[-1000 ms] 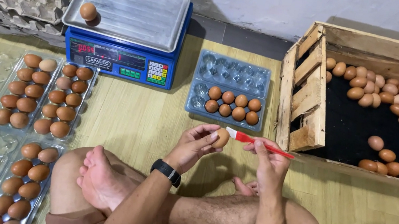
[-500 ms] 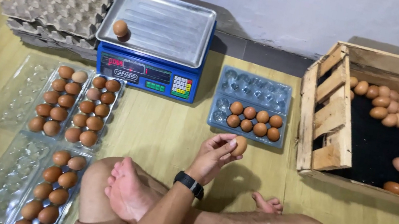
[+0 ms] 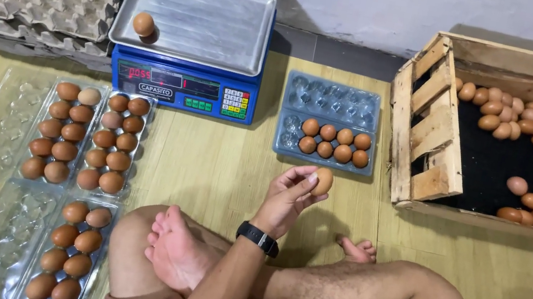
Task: Sorting, cleaning with a brush, weighing, and packing eggs from a wooden crate into plastic cartons.
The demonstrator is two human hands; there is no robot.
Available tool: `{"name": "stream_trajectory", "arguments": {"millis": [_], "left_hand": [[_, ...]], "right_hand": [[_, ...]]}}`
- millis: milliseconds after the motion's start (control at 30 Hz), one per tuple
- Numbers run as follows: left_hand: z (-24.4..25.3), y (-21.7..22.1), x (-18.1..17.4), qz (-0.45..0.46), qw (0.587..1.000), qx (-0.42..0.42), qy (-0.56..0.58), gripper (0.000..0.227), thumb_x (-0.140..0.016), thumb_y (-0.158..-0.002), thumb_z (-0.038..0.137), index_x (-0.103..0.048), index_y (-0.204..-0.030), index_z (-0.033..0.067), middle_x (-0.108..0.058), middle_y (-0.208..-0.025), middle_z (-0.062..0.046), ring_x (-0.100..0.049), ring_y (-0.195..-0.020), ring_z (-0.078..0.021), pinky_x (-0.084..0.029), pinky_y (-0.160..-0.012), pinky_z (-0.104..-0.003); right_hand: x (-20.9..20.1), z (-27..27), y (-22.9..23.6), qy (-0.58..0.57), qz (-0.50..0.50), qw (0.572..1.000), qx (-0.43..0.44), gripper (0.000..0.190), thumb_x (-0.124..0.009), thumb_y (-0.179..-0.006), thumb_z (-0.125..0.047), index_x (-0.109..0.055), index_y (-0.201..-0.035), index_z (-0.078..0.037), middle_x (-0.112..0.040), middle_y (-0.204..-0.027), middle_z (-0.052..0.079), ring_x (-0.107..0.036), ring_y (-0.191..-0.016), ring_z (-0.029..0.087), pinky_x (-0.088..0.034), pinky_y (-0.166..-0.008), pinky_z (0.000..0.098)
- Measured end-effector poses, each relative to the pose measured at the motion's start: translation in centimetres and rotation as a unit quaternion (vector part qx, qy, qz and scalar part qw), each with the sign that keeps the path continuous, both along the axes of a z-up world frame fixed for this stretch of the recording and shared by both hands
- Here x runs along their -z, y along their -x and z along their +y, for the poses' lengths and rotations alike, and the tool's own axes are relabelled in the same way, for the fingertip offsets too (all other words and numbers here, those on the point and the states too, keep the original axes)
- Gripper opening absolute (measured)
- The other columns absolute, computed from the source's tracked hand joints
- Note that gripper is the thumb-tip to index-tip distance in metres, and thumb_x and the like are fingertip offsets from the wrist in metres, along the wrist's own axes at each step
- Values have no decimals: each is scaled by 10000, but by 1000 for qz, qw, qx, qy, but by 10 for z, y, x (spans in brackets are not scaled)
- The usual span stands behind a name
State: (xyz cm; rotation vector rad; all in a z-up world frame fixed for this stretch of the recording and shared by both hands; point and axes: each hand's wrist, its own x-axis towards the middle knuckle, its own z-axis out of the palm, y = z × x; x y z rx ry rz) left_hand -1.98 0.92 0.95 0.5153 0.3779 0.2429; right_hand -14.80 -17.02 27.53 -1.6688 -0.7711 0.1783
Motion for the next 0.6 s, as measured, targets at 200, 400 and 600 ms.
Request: {"name": "stream_trajectory", "arguments": {"millis": [200, 400, 600], "left_hand": [[-6, -9, 14, -7, 1000, 20, 22, 376, -805, -988, 146, -703, -1311, -15, -678, -1126, -116, -770, -1081, -315, -662, -988, -524], [-2, -5, 3, 3, 999, 44, 9, 376, -764, -1013, 166, -687, -1342, 0, -731, -1171, -169, -781, -1069, -361, -679, -949, -496], [-1, -16, 9, 18, 997, 54, -43, 379, -761, -1008, 155, -701, -1351, 5, -736, -1176, -168, -786, -1052, -368, -688, -935, -486]], "right_hand": [[94, -23, -90, -3, -22, 1000, 6, 333, -590, -1055, -246, -798, -1016, 11, -875, -782, 155, -830, -857, 223, -596, -941, 426], [239, -30, -220, -188, 159, 962, 119, 655, -442, -1141, -528, -713, -1258, 57, -646, -688, 178, -693, -721, 271, -605, -785, 414], [267, -12, -225, -117, 231, 950, 176, 443, -590, -1130, -326, -768, -1179, 77, -691, -667, 179, -703, -652, 229, -591, -684, 347]]}}
